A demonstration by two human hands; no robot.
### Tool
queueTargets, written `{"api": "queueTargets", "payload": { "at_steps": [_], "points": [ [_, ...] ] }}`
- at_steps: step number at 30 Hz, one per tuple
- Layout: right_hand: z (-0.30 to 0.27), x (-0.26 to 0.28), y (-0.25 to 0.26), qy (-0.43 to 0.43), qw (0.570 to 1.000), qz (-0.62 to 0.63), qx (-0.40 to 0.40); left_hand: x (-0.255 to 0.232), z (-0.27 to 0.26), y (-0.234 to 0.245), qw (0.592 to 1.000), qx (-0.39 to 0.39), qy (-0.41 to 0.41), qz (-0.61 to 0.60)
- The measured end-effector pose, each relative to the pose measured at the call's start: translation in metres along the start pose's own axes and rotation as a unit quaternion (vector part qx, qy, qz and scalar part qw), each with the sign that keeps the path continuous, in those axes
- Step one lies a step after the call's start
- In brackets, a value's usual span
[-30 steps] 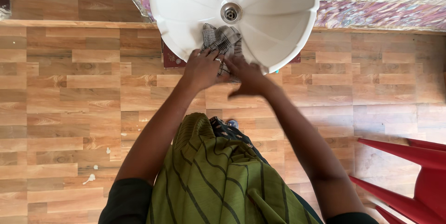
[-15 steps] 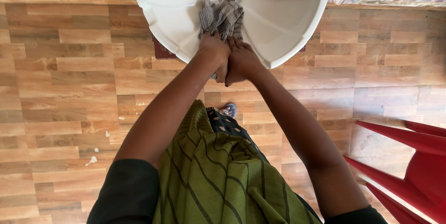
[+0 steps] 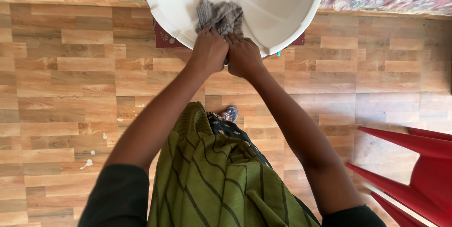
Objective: The person scrubs a white pedestal sink with a blue brush and then wipes the sink basin and the wooden cabinet below with a cloth. The person uses a cloth to wipe the sink and the cabinet surface.
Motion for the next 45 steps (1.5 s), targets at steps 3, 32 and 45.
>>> {"api": "queueTargets", "payload": {
  "at_steps": [3,32,45],
  "points": [
    [-0.022,0.027,0.019,0.025,0.993,-0.051,-0.099,-0.001,-0.037,0.018,0.987,-0.152,-0.006,-0.048],
    [0.052,0.041,0.03,-0.058,0.948,0.253,0.185,0.058,-0.037,0.045,0.997,-0.025,0.035,-0.069],
    [0.109,-0.073,-0.081,-0.107,0.96,0.125,0.225,0.086,0.118,-0.056,0.989,0.139,-0.014,-0.051]
  ]
}}
Point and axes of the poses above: each hand's wrist, its own z-axis towards the middle knuckle, its own y-axis out of the back of the hand, x = y × z, the point moved 7 cm from there along z, towards the middle knuckle, and after that the axes turned 12 degrees about y, right-handed, at the moved point
